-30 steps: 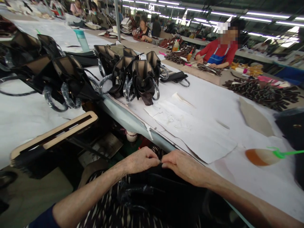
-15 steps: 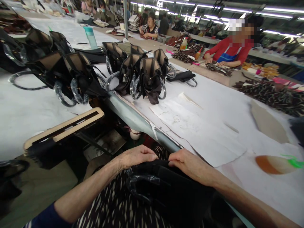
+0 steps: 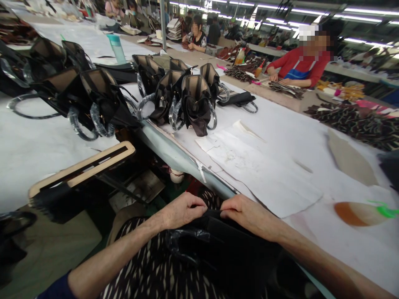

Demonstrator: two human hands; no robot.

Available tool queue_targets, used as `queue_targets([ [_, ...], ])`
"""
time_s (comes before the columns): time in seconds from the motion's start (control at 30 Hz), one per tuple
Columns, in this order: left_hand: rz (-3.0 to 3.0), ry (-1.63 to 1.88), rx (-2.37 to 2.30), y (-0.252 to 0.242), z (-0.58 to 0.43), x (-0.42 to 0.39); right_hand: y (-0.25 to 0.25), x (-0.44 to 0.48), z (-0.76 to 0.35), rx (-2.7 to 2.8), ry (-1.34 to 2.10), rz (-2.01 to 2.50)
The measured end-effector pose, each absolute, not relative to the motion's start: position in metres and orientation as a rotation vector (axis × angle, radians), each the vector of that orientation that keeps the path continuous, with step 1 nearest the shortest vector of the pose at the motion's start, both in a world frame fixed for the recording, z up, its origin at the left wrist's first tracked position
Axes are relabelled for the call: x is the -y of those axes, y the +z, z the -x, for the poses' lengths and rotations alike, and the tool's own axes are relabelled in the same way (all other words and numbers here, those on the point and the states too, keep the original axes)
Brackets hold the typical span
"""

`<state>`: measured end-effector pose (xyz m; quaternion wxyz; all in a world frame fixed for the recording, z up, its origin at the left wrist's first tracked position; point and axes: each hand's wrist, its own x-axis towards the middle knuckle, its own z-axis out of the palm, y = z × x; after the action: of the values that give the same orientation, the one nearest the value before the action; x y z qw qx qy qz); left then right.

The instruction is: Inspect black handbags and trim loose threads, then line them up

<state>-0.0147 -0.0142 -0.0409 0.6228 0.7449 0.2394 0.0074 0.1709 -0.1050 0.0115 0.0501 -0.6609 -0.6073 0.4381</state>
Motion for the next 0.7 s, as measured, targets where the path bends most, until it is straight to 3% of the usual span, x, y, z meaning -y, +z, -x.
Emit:
queue_targets([
  [0.53, -1.692, 0.090, -0.646, -0.042, 0.008, 0.026, 0.008, 0.089, -0.163, 1.820, 1.530, 1.929],
  [0.7, -1.644, 0.053, -0.634, -0.040, 0.008, 0.022, 0.010, 0.090, -0.159, 1.822, 1.433, 2.042],
])
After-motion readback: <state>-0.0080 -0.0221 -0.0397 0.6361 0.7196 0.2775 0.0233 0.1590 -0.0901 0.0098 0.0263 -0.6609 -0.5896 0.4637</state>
